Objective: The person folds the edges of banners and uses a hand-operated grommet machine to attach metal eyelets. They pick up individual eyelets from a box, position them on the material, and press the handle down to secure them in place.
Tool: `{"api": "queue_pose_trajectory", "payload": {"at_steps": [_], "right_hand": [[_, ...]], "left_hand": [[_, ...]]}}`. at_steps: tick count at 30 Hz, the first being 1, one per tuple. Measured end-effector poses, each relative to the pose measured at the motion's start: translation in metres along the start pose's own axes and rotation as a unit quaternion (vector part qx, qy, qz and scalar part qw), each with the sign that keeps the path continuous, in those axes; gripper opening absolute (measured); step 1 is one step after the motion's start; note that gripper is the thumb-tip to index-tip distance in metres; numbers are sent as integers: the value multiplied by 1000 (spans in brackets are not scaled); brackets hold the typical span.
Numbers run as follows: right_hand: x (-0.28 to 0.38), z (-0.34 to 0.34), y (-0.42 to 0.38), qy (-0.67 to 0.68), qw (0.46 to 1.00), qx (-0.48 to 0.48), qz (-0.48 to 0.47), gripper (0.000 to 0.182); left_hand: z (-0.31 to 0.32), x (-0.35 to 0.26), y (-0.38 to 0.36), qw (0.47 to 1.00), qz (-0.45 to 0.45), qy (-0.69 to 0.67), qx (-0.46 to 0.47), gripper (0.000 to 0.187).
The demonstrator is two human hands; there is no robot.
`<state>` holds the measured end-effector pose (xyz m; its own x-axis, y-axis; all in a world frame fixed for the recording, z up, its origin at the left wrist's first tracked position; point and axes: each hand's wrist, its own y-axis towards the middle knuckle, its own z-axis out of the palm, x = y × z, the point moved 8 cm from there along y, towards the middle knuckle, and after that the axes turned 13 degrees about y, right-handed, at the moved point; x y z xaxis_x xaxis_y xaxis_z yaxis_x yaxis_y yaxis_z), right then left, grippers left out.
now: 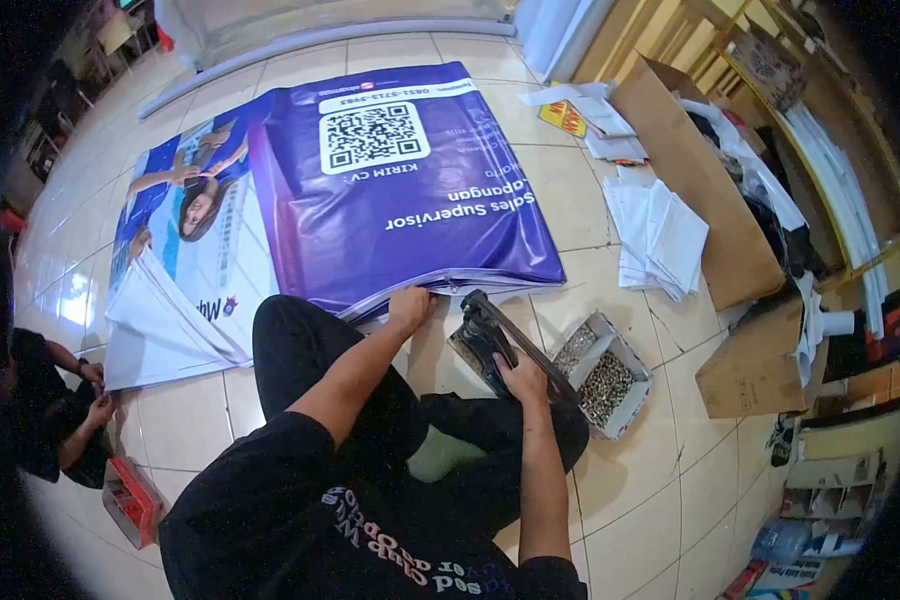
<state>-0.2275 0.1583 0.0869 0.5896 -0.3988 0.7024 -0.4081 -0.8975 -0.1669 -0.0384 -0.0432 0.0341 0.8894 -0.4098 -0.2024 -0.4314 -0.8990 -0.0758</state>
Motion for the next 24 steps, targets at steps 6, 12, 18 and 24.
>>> {"api": "queue_pose_trajectory", "payload": {"at_steps": [6, 12, 18, 24], "right_hand": [[-14, 3, 1, 26, 998, -43, -23, 40], [-9, -4, 1, 14, 996, -71, -56, 42], [-3, -6, -2, 65, 998, -11, -16, 46], [-20, 2, 3, 51, 999, -1, -1, 48]], "left_hand": [[-2, -62, -10, 955, 270, 99, -74, 28], [16, -93, 6, 904, 336, 201, -172, 43], [36, -83, 36, 962, 266, 50, -38, 38], [26, -47, 49, 991, 60, 60, -106, 33]]}}
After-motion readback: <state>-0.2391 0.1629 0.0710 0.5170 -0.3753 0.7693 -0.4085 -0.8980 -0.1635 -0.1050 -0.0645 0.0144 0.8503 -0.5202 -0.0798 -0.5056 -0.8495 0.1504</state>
